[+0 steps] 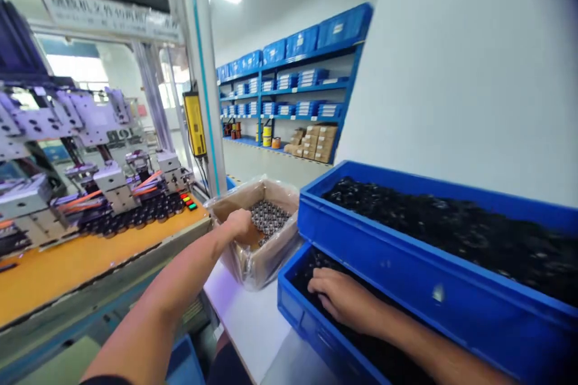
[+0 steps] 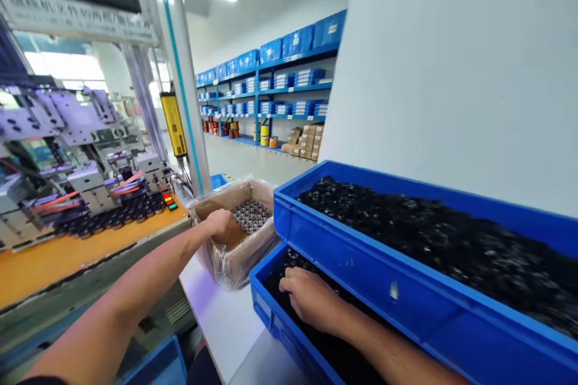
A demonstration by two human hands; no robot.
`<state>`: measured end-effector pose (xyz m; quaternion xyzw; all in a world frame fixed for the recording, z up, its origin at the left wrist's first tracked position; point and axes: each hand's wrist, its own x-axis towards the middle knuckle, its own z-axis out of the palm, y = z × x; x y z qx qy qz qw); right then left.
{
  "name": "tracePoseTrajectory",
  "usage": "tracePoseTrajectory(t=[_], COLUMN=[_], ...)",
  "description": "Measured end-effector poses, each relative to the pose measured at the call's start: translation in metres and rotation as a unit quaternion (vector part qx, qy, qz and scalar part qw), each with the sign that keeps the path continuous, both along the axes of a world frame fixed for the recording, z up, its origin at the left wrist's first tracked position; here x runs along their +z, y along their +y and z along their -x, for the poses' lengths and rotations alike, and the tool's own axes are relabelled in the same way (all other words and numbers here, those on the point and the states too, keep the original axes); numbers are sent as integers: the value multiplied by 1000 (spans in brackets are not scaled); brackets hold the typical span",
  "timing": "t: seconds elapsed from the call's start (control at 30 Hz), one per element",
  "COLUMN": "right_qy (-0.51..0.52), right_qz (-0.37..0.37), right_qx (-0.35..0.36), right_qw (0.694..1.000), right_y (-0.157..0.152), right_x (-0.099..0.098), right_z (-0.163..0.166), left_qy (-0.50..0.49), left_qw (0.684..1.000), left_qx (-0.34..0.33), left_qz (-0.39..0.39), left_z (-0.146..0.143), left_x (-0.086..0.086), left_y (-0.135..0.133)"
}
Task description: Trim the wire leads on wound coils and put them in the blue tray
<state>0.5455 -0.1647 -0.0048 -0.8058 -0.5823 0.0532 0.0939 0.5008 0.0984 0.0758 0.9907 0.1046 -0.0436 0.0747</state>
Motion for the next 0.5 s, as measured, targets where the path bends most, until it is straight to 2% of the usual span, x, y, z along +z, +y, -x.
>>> tracePoseTrajectory(t=[0.13, 0.23, 0.27, 0.37, 0.5], right_qy=[0, -2, -4, -17, -25], right_qz=[-79, -132, -151, -216, -314], right_qx=[-7, -5, -3, 8, 29], right_qw=[997, 991, 988, 976, 949], right_y=[2, 3, 3, 4, 13], right_x=[-8, -15, -15, -6, 29], right_z=[-9, -14, -14, -8, 34], left_qy=[-161, -262, -305, -434, -427], left_qw=[983, 952, 933, 845, 772], left_qx=[-57, -87, -94, -97, -38], left_qz=[61, 130, 164, 296, 469], left_z=[33, 87, 110, 174, 226], left_x=[21, 25, 23, 8, -17], left_y=[-3, -17, -23, -43, -64])
